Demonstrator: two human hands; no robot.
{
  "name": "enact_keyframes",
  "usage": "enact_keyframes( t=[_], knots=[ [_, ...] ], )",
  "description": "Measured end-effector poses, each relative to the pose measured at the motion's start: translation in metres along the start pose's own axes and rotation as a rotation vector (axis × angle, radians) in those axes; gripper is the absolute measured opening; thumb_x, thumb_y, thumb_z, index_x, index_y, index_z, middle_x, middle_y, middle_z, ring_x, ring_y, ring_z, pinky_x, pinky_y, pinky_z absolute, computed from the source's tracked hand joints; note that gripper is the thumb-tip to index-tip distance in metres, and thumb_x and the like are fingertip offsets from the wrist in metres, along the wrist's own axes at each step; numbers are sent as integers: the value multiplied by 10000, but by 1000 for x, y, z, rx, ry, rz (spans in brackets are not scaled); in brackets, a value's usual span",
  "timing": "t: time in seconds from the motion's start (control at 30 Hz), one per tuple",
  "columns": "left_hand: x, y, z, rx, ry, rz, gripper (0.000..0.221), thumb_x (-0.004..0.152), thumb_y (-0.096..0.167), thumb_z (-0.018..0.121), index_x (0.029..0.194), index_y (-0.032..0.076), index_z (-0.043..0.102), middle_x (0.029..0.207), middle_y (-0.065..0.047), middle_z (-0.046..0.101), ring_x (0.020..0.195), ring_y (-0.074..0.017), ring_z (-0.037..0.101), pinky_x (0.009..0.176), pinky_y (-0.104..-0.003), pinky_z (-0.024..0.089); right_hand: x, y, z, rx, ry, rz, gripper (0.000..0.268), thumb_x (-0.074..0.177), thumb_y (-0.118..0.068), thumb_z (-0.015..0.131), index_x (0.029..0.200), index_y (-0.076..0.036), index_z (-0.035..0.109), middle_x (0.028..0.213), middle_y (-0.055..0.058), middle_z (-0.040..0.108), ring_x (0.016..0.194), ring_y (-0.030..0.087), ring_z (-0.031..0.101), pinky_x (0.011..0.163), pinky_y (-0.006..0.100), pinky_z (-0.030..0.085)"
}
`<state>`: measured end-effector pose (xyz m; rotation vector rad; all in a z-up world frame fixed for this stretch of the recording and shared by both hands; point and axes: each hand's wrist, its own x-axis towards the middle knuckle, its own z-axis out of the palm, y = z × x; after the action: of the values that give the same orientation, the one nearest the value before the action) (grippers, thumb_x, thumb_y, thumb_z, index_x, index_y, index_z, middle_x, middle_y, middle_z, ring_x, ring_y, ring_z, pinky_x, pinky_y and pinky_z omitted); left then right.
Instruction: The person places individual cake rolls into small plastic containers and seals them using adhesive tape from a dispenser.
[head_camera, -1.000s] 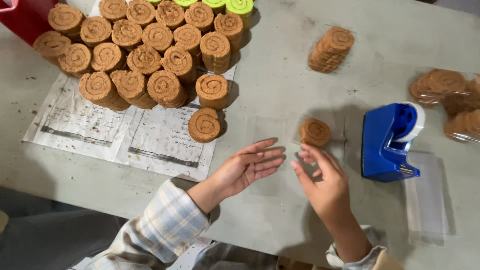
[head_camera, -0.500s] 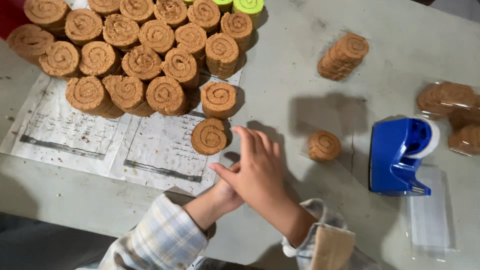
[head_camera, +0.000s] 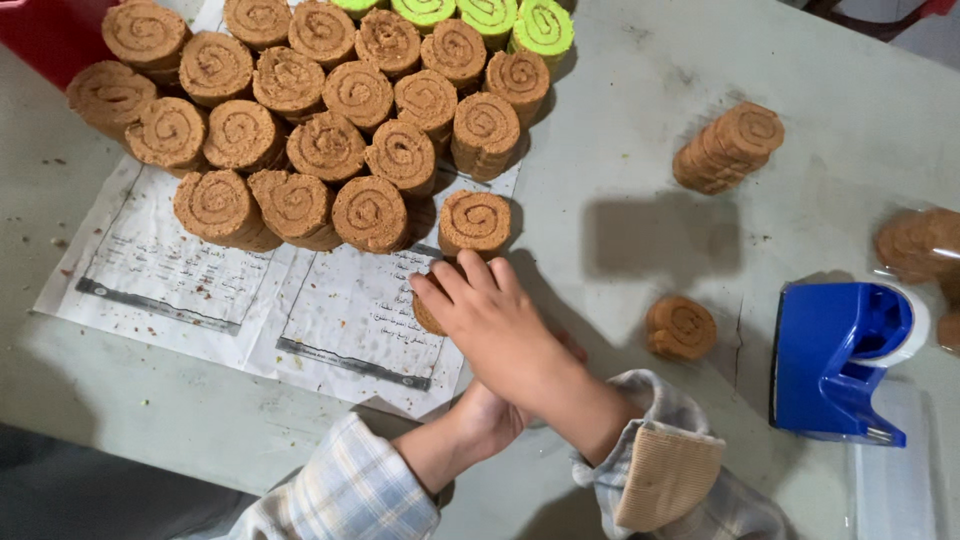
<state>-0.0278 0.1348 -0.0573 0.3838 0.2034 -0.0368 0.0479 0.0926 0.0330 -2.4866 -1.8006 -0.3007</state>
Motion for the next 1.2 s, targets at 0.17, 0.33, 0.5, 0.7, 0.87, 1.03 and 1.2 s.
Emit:
enact_keyframes(
  t=[0.17,0.33,0.5,0.7,0.87,1.03,1.2],
  knots=[
    [10,4,-32,0,12,-38,223,946,177,600,1079,33,705,1285,-144,660,1220,-275,591,1017,-407,523,2,1,9,3,41,-24,683,573,54,830,1205,-101,625,1163,164,565,1082,358,494,816,408,378],
    [11,14,-143,2,14,-81,242,951,174,580,1114,29,684,1279,-154,663,1208,-280,603,997,-402,531,5,-3,2,-82,179,-26,434,709,32,784,1102,-84,642,1050,155,549,1028,339,512,778,388,381],
    [12,6,-152,2,15,-129,263,957,171,561,1149,24,664,1274,-164,666,1195,-285,614,978,-397,539,6,-4,-6,-128,227,-16,293,780,-14,764,1037,-86,641,1033,139,542,1021,320,511,777,375,390],
    [17,1,-121,-6,20,-175,290,963,168,537,1191,19,639,1268,-177,670,1179,-291,628,954,-391,548,6,-6,-7,-138,228,-65,334,752,-4,776,1049,-69,637,1035,140,557,1051,325,529,809,387,404],
    [8,-3,-20,-2,22,-216,314,969,165,518,1225,14,619,1263,-187,673,1166,-296,640,934,-387,555,4,-5,-5,-100,220,-89,380,697,45,778,1022,-41,601,969,146,528,948,322,516,788,394,392],
    [1,-7,-7,5,20,-260,339,974,162,498,1260,10,599,1258,-197,676,1153,-301,652,914,-382,563,-2,-2,-10,-14,181,-91,567,602,37,828,1108,-32,583,1052,165,549,978,330,535,840,420,398],
    [-3,-12,4,24,8,-310,364,979,159,479,1295,5,578,1253,-207,679,1141,-306,663,894,-377,571,-32,2,-71,235,57,-33,695,601,26,786,1251,-11,542,1255,195,524,1173,395,537,941,457,391]
  ],
)
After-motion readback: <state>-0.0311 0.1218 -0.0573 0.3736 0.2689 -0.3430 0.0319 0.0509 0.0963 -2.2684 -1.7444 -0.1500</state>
